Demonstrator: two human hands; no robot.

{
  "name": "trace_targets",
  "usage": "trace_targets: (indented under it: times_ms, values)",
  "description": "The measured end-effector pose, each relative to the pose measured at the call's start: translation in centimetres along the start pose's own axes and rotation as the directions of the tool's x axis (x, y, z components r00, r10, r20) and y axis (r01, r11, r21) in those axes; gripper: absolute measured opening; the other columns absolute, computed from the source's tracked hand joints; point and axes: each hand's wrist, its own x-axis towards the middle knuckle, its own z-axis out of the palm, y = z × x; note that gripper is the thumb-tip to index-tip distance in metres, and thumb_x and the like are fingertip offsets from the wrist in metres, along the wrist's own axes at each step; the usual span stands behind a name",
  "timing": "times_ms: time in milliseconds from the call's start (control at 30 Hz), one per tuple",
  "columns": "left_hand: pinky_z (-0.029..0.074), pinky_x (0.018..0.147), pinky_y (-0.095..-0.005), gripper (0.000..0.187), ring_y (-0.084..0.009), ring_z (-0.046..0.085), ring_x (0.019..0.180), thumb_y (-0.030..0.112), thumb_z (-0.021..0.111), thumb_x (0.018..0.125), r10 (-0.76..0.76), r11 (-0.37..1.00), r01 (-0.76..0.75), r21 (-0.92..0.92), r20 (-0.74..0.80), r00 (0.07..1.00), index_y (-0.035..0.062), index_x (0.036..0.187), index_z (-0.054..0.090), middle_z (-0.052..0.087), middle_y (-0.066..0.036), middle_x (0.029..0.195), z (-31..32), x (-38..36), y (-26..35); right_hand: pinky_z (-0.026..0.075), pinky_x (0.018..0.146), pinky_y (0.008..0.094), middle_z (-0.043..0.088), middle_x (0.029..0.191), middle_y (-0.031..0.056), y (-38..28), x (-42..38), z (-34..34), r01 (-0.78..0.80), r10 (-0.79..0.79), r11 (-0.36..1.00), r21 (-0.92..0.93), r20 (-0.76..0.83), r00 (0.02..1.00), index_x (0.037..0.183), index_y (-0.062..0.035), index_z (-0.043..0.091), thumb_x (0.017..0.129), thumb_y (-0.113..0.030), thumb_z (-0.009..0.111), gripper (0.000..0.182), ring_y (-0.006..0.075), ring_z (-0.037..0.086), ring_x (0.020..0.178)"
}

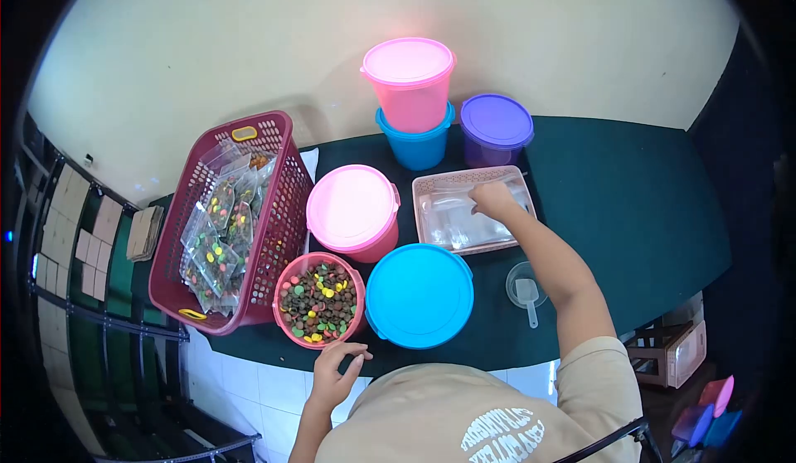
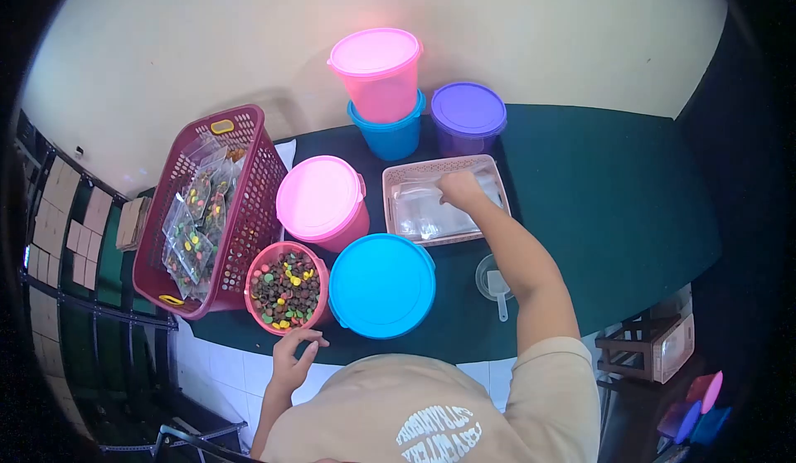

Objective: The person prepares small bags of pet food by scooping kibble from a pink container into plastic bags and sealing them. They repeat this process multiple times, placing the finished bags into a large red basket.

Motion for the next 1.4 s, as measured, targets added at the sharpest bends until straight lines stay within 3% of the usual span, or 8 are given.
trace_targets:
  times_ms: [67, 467, 700, 967, 1033, 1100, 1167, 1400]
  values:
    - [0.044, 0.085, -0.0359, 0.018, -0.0227, 0.065, 0.085, 0.009, 0.062, 0.084, 0.002, 1.000, -0.002, -0.002, -0.004, 1.000, 0.0035, 0.101, 0.065, 0.071, -0.006, 0.086, 0.1, -0.2, 0.0, 0.052, 0.071, 0.0451, 0.067, 0.084, 0.0118, -0.5, -0.4, -2.0, 0.029, -0.036, 0.999, 0.040, 0.193, 0.980, 0.084, -0.0066, 0.066, 0.081, -0.031, 0.064, 0.025, 0.0332, 0.066, 0.082]
    - [0.045, 0.082, -0.0350, 0.018, -0.0217, 0.065, 0.084, 0.008, 0.062, 0.084, 0.037, 0.999, -0.036, -0.027, 0.054, 0.998, 0.0041, 0.101, 0.065, 0.071, -0.006, 0.087, 0.2, 0.3, 0.5, 0.048, 0.082, 0.0454, 0.064, 0.097, 0.0155, 0.5, -3.7, 0.5, -0.026, -0.022, 0.947, 0.322, 0.145, 0.989, 0.094, -0.0056, 0.060, 0.082, -0.019, 0.060, 0.018, 0.0341, 0.062, 0.093]
    - [0.044, 0.082, -0.0356, 0.017, -0.0215, 0.064, 0.085, 0.010, 0.062, 0.085, 0.088, 0.996, -0.089, 0.011, 0.075, 0.993, 0.0044, 0.101, 0.065, 0.071, -0.005, 0.088, 0.1, 0.7, 0.7, 0.048, 0.080, 0.0453, 0.067, 0.099, 0.0137, 0.7, -4.0, -0.9, -0.151, 0.131, 0.976, 0.159, 0.127, 0.983, 0.099, -0.0079, 0.063, 0.085, -0.025, 0.060, 0.021, 0.0315, 0.063, 0.093]
    - [0.045, 0.083, -0.0362, 0.018, -0.0223, 0.064, 0.085, 0.011, 0.062, 0.085, 0.083, 0.996, -0.084, 0.022, 0.047, 0.995, 0.0048, 0.102, 0.065, 0.070, -0.005, 0.087, 0.0, 0.1, 0.7, 0.047, 0.083, 0.0404, 0.064, 0.101, 0.0066, -1.5, -5.7, -5.9, -0.199, 0.178, 0.979, -0.042, -0.305, 0.936, 0.113, -0.0131, 0.066, 0.091, -0.026, 0.052, 0.029, 0.0267, 0.056, 0.100]
    - [0.046, 0.084, -0.0349, 0.018, -0.0211, 0.065, 0.087, 0.011, 0.061, 0.087, 0.126, 0.988, -0.129, 0.084, 0.044, 0.991, 0.0039, 0.103, 0.064, 0.070, -0.006, 0.088, -0.4, -0.1, 0.5, 0.045, 0.081, 0.0410, 0.062, 0.103, 0.0079, -1.5, -7.2, -9.5, -0.215, 0.271, 0.962, 0.168, -0.493, 0.827, 0.114, -0.0109, 0.063, 0.092, -0.024, 0.051, 0.029, 0.0274, 0.055, 0.101]
    - [0.046, 0.085, -0.0339, 0.017, -0.0203, 0.065, 0.088, 0.011, 0.061, 0.087, 0.066, 0.997, -0.068, -0.035, -0.042, 0.997, 0.0030, 0.103, 0.064, 0.070, -0.007, 0.088, -0.2, -0.5, -0.1, 0.043, 0.060, 0.0310, 0.053, 0.071, 0.0031, -3.6, -9.6, -12.2, -0.058, 0.743, 0.535, 0.843, -0.437, 0.508, 0.092, -0.0048, 0.059, 0.098, -0.022, 0.047, 0.022, 0.0146, 0.053, 0.066]
    - [0.045, 0.089, -0.0315, 0.023, -0.0187, 0.063, 0.092, 0.010, 0.058, 0.090, -0.039, 0.976, 0.017, -0.215, -0.099, 0.994, 0.0008, 0.111, 0.060, 0.069, -0.010, 0.095, 0.0, -1.0, -0.4, 0.027, 0.044, 0.0191, 0.044, 0.063, -0.0060, -8.0, -11.4, -16.6, 0.382, 0.879, -0.050, 0.923, -0.141, 0.455, 0.088, -0.0069, 0.058, 0.102, -0.028, 0.044, 0.029, 0.0014, 0.035, 0.050]
    - [0.039, 0.098, -0.0374, 0.086, -0.0229, 0.050, 0.116, 0.037, 0.076, 0.079, -0.009, 0.794, -0.014, -0.608, -0.034, 0.999, 0.0048, 0.144, 0.029, 0.048, -0.015, 0.133, 2.0, 2.4, 2.8, 0.028, 0.039, 0.0189, 0.050, 0.061, -0.0021, -21.1, -13.7, -15.8, 0.128, 0.479, -0.425, 0.896, 0.102, 0.872, 0.097, -0.0069, 0.058, 0.101, -0.031, 0.047, 0.027, 0.0047, 0.041, 0.044]
